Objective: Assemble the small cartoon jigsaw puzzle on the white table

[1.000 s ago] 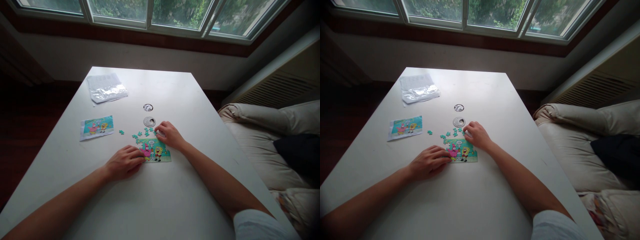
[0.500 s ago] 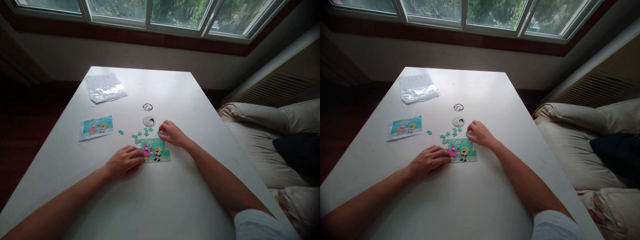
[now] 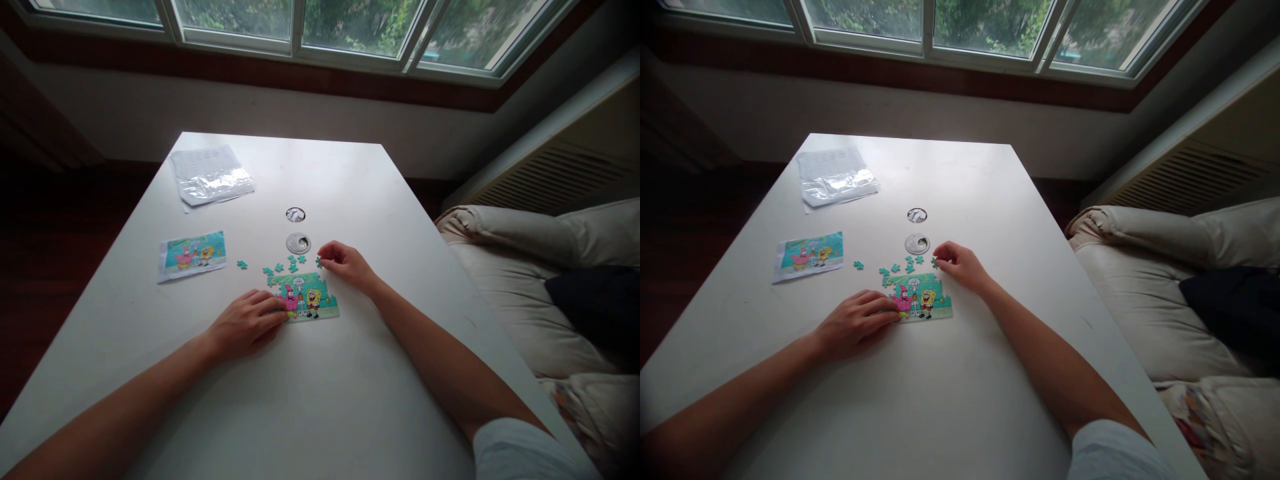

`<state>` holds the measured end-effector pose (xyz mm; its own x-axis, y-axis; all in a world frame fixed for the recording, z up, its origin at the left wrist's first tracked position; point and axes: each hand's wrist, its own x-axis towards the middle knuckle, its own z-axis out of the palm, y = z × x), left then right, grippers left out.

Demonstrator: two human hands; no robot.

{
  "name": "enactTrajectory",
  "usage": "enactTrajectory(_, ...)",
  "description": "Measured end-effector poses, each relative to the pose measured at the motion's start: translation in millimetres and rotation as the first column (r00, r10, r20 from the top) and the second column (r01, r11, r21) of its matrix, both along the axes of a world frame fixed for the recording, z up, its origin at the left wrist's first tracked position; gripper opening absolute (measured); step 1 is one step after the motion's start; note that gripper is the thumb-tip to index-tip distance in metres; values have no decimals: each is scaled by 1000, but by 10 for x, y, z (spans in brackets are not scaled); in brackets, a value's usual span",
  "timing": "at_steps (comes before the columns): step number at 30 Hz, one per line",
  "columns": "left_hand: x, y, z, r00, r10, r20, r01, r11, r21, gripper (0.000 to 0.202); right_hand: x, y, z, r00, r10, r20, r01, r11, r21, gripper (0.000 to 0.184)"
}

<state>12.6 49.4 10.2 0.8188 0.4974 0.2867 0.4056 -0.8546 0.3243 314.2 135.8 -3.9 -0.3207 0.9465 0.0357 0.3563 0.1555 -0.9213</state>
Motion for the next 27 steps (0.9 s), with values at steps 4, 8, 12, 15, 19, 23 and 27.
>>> enactTrajectory(4,-13,3,-14,1000,16,2,-16,1000,1,24,-1,2,1,995,1,-97,-5,999,-47,29)
enactTrajectory(8,-25,4,-33,999,38,7,-38,999,0,25,-6,-13,-11,995,-13,-104,6,998,-65,28)
enactTrajectory(12,-26,5,-28,999,42,2,-42,999,0,24,-11,-24,-23,997,-32,-64,28,998,-50,27)
enactTrajectory(15,-26,4,-29,999,40,2,-40,999,4,24,-17,-26,-22,998,-35,-48,33,999,-36,27)
enactTrajectory(19,-29,3,-43,999,44,-3,-44,999,-3,25,-26,-29,-9,999,-28,-32,27,999,-36,28)
enactTrajectory(23,-28,3,-39,999,45,-5,-45,999,-9,24,-33,-34,-9,999,-32,-32,31,999,-31,27)
enactTrajectory(27,-25,4,-24,999,42,9,-42,999,-1,24,-40,-44,-8,998,-43,-43,42,999,-31,24)
